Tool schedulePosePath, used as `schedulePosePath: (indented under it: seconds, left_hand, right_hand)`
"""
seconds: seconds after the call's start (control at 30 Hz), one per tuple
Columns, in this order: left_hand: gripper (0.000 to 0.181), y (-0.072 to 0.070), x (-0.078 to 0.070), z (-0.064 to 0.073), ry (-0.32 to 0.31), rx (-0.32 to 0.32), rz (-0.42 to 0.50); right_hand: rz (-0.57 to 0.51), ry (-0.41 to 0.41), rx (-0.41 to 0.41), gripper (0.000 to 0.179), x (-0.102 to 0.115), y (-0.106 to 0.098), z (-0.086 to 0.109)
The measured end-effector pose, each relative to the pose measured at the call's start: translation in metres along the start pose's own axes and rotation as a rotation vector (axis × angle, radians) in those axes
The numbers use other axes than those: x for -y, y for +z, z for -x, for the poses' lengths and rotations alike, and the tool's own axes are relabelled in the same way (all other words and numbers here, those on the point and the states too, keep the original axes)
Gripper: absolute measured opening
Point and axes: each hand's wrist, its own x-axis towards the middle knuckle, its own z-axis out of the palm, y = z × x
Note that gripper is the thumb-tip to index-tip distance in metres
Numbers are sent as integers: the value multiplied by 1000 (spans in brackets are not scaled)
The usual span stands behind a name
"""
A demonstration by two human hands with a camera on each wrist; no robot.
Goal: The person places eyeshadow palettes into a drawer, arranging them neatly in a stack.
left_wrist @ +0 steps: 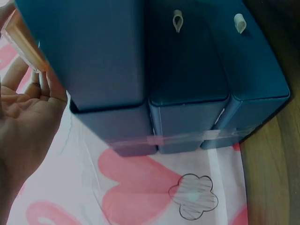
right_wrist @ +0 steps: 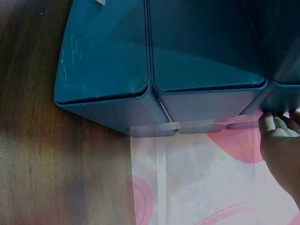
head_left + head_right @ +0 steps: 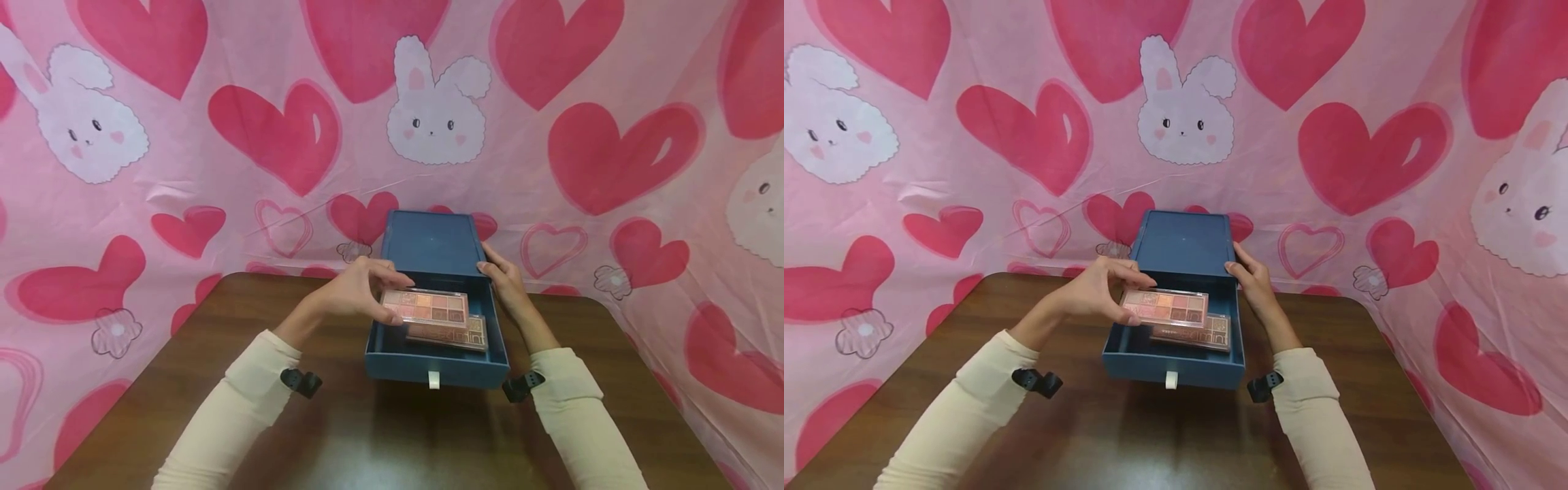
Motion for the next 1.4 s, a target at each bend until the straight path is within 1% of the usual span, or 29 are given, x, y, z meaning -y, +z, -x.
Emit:
schedulePosePath:
  seconds: [0.07,0.17,0.3,0.53,0.7,0.9,0.97,1.17,1.3,1.4]
  left_hand:
    - [58,4,-1,-3,-19,7,-59]
    - [59,10,-3,-7,-35,26,-110]
    - [58,17,-5,-10,-53,51,-166]
    - [56,22,-8,-16,-83,67,-206]
    - [55,26,-9,-20,-105,84,-252]
    - [53,30,-10,-22,-99,92,-315]
    - [52,31,-9,-22,-89,90,-340]
    - [58,32,-8,-21,-55,90,-426]
    - [65,31,-6,-19,-60,95,-430]
    - [68,32,-6,-15,-68,77,-405]
  right_hand:
    - [10,1,-1,61,0,0,0]
    - [20,4,-5,61,-1,0,1]
    - [8,9,-17,61,-2,2,1]
    - [12,16,-27,61,-1,3,0]
    - [6,10,-35,61,0,3,0]
    - [4,5,-42,61,-1,3,1]
    - [4,1,-40,61,-1,4,1]
    - [6,-3,-33,61,0,4,0]
    - [10,4,-28,61,0,4,0]
    - [15,5,-26,60,1,4,0]
